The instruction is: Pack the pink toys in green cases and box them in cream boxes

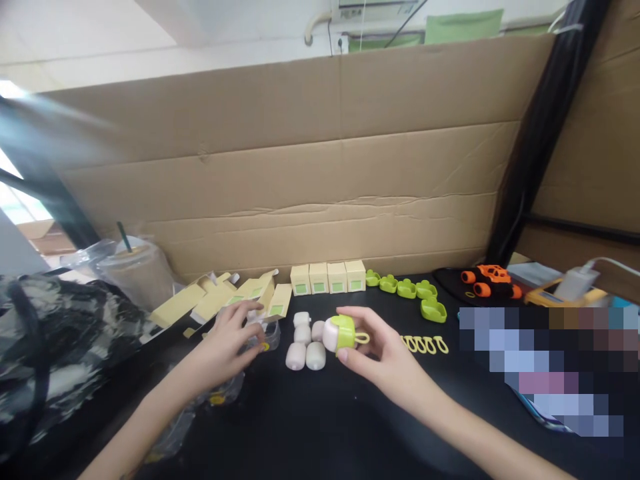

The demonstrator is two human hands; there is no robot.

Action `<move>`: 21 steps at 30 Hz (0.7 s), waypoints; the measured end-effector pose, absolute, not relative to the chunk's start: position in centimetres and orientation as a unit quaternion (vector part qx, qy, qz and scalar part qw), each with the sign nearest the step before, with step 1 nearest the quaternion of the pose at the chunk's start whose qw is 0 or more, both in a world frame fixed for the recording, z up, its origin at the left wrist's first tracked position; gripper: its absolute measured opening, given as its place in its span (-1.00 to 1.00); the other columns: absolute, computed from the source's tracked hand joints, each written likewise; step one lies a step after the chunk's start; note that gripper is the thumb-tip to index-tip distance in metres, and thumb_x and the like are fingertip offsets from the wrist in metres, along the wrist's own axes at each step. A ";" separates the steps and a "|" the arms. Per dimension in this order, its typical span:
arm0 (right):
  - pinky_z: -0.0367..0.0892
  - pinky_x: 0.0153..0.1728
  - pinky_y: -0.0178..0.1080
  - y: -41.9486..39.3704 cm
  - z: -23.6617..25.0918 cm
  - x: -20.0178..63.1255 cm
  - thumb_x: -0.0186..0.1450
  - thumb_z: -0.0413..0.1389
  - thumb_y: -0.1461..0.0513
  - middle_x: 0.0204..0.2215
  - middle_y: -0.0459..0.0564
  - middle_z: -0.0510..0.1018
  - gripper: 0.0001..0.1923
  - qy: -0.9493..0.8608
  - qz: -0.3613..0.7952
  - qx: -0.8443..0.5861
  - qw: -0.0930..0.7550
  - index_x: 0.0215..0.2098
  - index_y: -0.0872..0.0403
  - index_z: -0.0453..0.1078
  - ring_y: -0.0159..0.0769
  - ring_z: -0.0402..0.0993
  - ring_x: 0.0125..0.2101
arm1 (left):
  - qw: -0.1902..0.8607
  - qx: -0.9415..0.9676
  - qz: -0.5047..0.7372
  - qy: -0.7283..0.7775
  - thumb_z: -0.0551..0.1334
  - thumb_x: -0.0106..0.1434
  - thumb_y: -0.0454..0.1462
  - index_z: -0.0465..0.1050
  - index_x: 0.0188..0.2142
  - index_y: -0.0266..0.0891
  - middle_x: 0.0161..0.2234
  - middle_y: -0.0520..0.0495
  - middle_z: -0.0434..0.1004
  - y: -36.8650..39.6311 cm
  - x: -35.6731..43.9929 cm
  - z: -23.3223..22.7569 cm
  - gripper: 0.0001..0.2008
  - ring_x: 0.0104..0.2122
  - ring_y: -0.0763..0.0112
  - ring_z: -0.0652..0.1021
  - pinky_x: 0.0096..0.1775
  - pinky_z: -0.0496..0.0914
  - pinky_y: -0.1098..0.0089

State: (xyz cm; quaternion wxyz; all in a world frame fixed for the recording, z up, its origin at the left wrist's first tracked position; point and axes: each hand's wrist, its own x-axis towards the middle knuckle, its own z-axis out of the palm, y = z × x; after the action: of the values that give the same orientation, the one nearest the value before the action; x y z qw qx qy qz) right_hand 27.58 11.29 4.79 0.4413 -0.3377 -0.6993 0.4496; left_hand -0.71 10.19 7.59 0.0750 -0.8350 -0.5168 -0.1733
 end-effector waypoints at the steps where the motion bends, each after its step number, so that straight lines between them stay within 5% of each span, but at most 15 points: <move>1: 0.41 -0.16 -0.12 11.3 4.9 27.6 0.20 0.18 0.08 -0.18 -0.02 0.48 -0.54 -0.703 0.447 -0.339 0.436 0.04 -0.03 0.26 -0.21 0.46 -0.19 | 0.073 -0.839 -0.186 -0.506 0.12 0.18 -0.39 0.40 -0.41 -0.21 0.05 -0.23 0.29 9.8 -0.4 8.0 -0.88 0.11 -0.05 0.22 0.06 0.19 -0.15; 5: 0.40 -0.11 -0.07 11.3 5.4 27.7 0.18 0.20 0.08 -0.18 -0.02 0.53 -0.51 -0.694 0.478 -0.338 0.419 0.06 -0.04 0.30 -0.17 0.49 -0.17 | -0.010 -0.861 -0.241 -0.449 0.13 0.20 -0.35 0.37 -0.35 -0.18 0.21 -0.23 0.15 7.4 1.4 9.5 -0.93 0.20 -0.03 0.17 0.13 0.14 -0.04; 10: 0.39 -0.10 -0.06 11.6 5.2 27.9 0.19 0.20 0.09 -0.17 0.00 0.50 -0.47 -0.707 0.483 -0.310 0.413 0.11 -0.03 0.25 -0.18 0.49 -0.18 | -0.162 -0.870 -0.235 -0.401 0.14 0.23 -0.33 0.39 -0.31 -0.16 0.10 -0.19 0.31 5.3 4.3 8.4 -0.93 0.07 0.19 0.38 0.05 0.27 0.28; 15: 0.44 -0.20 -0.18 11.5 4.6 28.1 0.19 0.22 0.12 -0.25 -0.06 0.43 -0.55 -0.707 0.487 -0.282 0.428 0.00 -0.01 0.22 -0.27 0.49 -0.26 | -0.283 -0.834 -0.268 -0.391 0.25 0.16 -0.34 0.37 -0.25 -0.18 0.02 -0.18 0.37 5.5 6.3 5.0 -0.86 0.05 0.22 0.38 0.07 0.24 0.31; 21: 0.40 -0.09 -0.10 10.8 5.2 28.0 0.24 0.16 0.13 -0.16 0.02 0.48 -0.61 -0.763 0.445 -0.295 0.364 0.01 0.02 0.27 -0.19 0.46 -0.15 | -0.400 -0.755 -0.295 -0.427 0.32 0.08 -0.32 0.25 -0.11 -0.22 -0.06 -0.16 0.37 5.4 7.0 2.9 -0.60 -0.07 0.24 0.43 0.00 0.31 0.27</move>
State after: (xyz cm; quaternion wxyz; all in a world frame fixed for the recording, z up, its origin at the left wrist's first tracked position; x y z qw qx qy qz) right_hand 27.95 10.75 5.18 0.3639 -0.2954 -0.7631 0.4450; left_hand 6.97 5.42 2.87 -0.4000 -0.7550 -0.4274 -0.2954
